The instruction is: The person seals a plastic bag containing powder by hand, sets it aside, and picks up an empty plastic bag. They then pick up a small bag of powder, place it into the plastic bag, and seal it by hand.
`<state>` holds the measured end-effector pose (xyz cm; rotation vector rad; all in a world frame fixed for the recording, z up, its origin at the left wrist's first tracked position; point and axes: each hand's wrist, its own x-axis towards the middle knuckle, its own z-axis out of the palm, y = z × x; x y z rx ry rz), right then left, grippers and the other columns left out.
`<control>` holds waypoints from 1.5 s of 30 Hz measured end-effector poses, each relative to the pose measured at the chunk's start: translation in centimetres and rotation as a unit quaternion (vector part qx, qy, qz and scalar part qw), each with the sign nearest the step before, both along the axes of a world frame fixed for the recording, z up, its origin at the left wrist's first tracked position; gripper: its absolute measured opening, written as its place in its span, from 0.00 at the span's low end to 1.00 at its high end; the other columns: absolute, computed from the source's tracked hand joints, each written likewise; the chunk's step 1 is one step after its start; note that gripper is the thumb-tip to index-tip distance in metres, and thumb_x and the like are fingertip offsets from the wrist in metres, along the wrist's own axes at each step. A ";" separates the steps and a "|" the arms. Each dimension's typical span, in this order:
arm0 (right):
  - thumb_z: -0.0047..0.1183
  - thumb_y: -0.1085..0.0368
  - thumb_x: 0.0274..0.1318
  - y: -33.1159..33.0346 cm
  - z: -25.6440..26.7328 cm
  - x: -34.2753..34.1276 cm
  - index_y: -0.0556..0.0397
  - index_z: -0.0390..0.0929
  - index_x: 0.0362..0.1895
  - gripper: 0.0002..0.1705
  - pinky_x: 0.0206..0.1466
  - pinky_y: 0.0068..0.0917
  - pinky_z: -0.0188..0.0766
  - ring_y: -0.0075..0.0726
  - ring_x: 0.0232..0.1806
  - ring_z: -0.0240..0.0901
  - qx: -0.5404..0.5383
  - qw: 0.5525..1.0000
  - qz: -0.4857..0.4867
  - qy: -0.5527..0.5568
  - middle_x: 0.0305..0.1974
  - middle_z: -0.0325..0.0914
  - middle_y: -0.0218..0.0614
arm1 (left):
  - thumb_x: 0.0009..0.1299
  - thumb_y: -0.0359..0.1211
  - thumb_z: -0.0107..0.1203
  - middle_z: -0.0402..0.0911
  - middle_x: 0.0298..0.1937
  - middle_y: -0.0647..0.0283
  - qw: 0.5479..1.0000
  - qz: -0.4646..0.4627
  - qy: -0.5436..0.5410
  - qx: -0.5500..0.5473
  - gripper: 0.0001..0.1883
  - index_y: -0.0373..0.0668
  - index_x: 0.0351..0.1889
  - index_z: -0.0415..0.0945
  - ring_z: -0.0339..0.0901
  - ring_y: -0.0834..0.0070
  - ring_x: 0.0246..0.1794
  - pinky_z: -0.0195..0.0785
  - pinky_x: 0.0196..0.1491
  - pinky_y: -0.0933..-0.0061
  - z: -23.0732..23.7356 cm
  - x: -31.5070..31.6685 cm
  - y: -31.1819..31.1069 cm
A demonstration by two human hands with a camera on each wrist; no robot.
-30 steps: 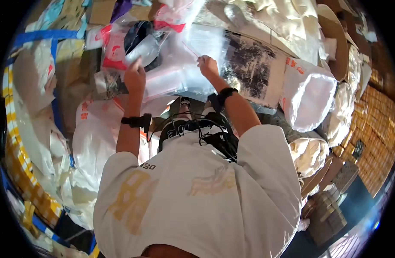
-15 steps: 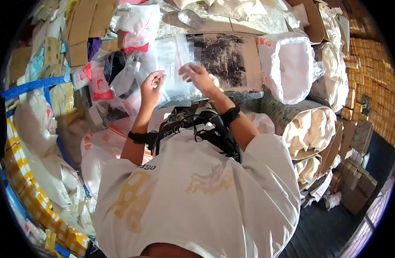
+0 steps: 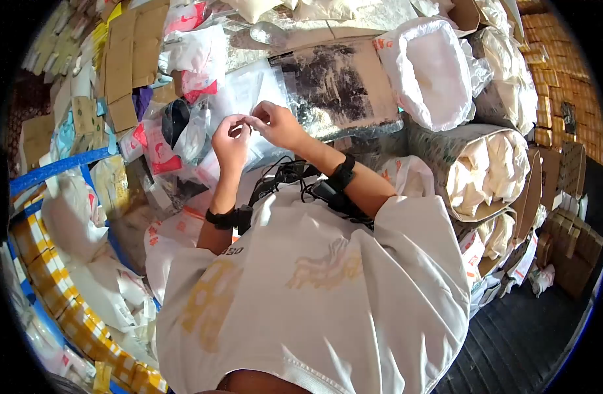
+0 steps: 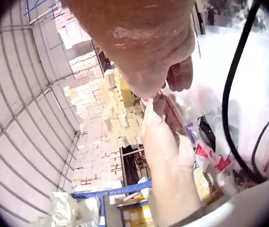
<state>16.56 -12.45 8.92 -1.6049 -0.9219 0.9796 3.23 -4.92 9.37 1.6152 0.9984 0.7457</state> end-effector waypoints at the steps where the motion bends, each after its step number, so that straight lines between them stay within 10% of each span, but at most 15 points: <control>1: 0.59 0.59 0.64 0.2 0.9 -0.2 0.62 0.77 0.38 0.16 0.37 0.27 0.75 0.29 0.33 0.79 -0.026 0.998 -0.005 0.053 0.33 0.82 0.40 | 0.64 0.21 0.58 0.85 0.36 0.60 1.000 -0.007 0.000 -0.002 0.09 0.34 0.42 0.81 0.83 0.75 0.34 0.77 0.42 0.76 0.7 0.0 -0.3; 45: 0.50 0.66 0.71 -1.8 -0.3 -1.2 0.59 0.76 0.40 0.09 0.44 0.22 0.74 0.22 0.37 0.75 0.063 0.977 0.027 0.200 0.35 0.79 0.30 | 0.69 0.23 0.60 0.86 0.43 0.56 0.967 -0.079 -0.089 -0.225 0.12 0.28 0.49 0.80 0.83 0.77 0.44 0.74 0.48 0.79 1.3 -3.1 -1.1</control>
